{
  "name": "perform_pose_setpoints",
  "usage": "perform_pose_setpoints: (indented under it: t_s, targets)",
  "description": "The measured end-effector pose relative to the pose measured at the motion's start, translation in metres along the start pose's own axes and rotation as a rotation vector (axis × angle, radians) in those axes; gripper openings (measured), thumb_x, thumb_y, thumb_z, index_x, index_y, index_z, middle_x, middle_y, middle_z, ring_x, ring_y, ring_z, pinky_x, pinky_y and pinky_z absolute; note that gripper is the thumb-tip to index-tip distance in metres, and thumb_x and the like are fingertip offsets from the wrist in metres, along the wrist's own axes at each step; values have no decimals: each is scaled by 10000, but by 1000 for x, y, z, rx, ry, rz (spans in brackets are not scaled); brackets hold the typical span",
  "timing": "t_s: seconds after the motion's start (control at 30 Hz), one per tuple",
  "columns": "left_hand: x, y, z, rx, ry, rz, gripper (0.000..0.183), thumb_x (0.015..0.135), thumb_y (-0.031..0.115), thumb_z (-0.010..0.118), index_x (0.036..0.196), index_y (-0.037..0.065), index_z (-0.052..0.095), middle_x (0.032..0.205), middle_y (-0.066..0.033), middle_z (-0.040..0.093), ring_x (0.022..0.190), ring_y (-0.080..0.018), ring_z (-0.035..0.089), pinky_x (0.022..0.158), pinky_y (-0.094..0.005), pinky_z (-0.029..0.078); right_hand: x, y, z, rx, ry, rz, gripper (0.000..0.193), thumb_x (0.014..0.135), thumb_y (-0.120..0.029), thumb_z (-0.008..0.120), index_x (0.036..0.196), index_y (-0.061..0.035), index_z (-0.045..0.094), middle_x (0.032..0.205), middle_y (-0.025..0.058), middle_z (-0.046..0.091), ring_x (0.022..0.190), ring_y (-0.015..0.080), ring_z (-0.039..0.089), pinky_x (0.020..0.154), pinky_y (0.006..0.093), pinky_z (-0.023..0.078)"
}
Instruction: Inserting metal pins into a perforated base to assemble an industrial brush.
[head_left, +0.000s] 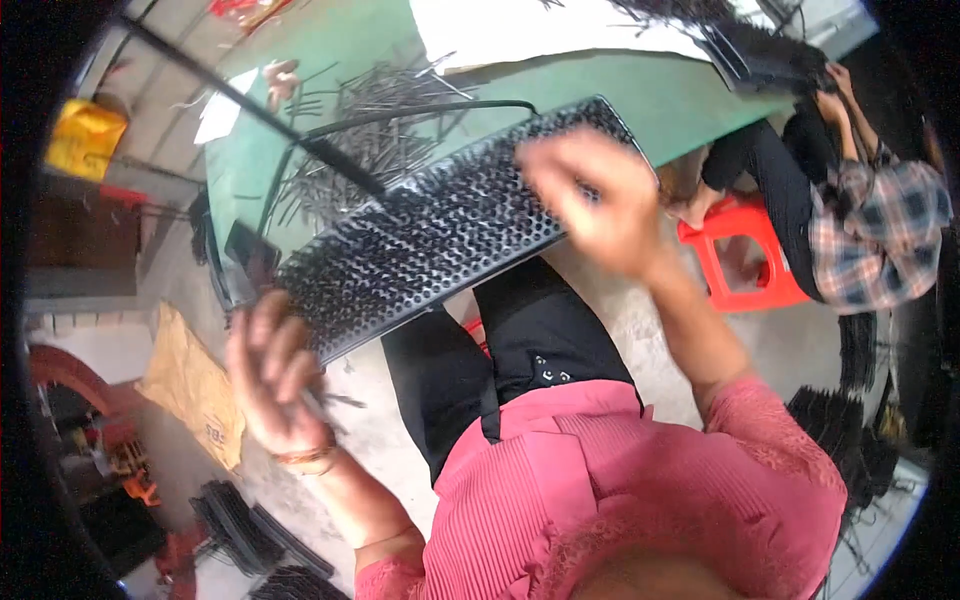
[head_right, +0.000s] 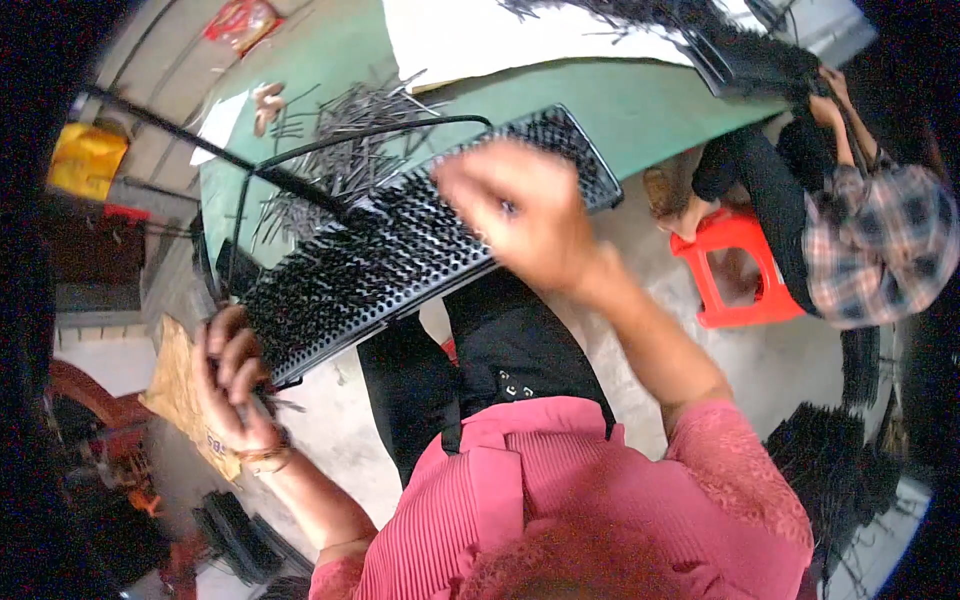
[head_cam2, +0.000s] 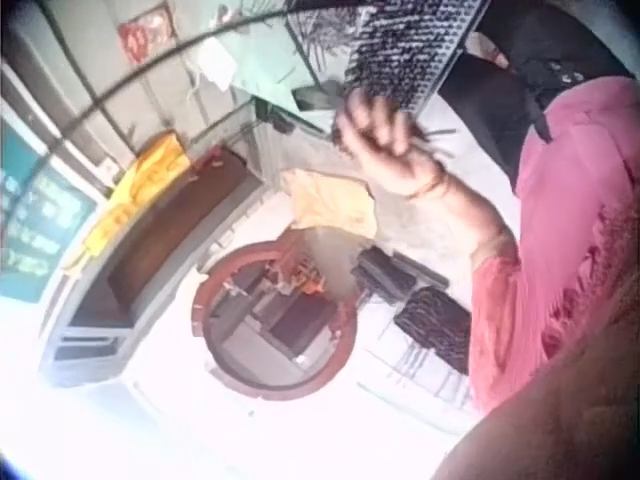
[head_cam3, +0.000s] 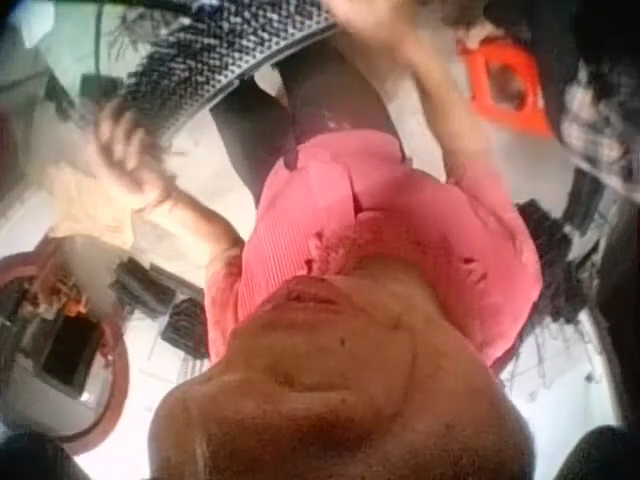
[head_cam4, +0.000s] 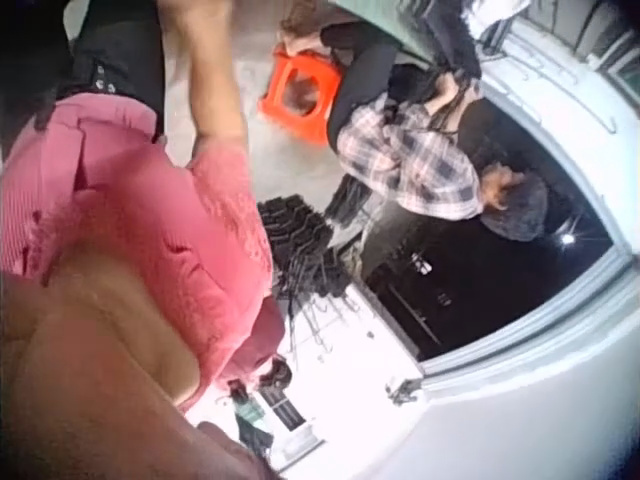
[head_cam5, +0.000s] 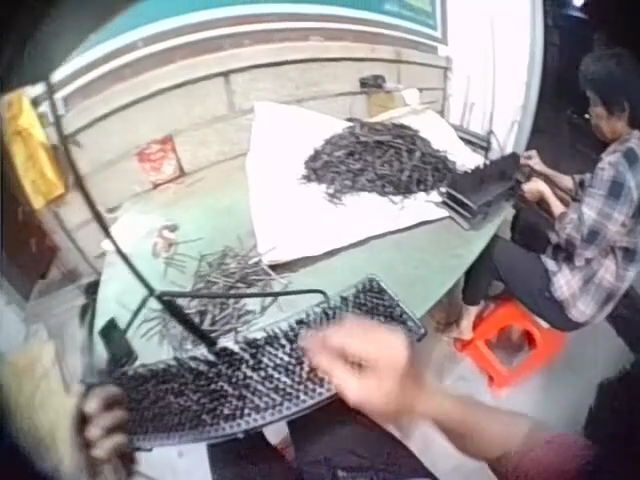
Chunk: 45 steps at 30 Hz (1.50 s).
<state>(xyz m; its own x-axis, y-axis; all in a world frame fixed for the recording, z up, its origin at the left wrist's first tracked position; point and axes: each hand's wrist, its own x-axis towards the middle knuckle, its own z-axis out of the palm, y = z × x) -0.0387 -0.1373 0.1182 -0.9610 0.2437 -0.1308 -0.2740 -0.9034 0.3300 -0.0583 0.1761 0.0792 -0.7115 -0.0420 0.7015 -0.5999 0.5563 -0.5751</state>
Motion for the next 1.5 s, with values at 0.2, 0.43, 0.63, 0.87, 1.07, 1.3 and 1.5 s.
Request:
perform_pose_setpoints:
  t_s: [0.2,0.43,0.63,0.87,1.07,1.3,1.5]
  targets:
    - [-12,-25,7,169,121,-44,376,958,181,465,1261,-27,387,711,36,354,490,-16,297,342,-145,223,137,104,67,-356,-611,-159,279,806,-141,618,1066,-42,626,997,151,616,865,308,607,768,382,478]
    - [-16,-39,-7,440,204,-173,284,878,155,588,1091,3,481,693,12,418,439,-28,297,354,-171,210,178,183,186,-619,-1243,-193,529,721,-269,723,1137,15,561,1059,189,581,1020,352,553,891,403,444]
    - [-2,-28,-12,215,200,-195,182,924,203,526,1035,70,470,679,8,390,444,-33,299,351,-168,232,175,200,221,-627,-1209,-285,269,659,-169,721,861,0,667,928,191,649,918,332,619,785,416,503]
    - [1,-33,-13,218,147,-239,200,952,230,489,1088,88,455,712,-15,429,478,-69,354,382,-190,275,168,190,215,-639,-1271,-156,330,698,-134,678,933,71,570,929,246,598,947,387,580,820,428,476]
    - [-2,-41,-11,270,125,-191,170,961,210,472,1081,89,456,704,-5,409,479,-57,333,387,-181,268,179,187,196,-467,-1125,-150,188,679,-107,612,816,19,641,830,215,637,833,370,616,721,430,492]
    - [-9,-58,-1,404,133,-103,196,961,222,469,1104,89,491,698,20,375,479,-36,305,370,-164,242,210,147,139,-65,-809,245,201,731,-115,643,858,40,659,735,123,654,674,186,628,629,307,501]
    - [-4,-84,5,496,87,-66,211,964,233,476,1097,71,446,713,7,381,521,-51,341,419,-186,269,198,61,39,450,-698,522,181,783,-137,680,868,21,654,741,44,628,651,94,582,632,221,472]
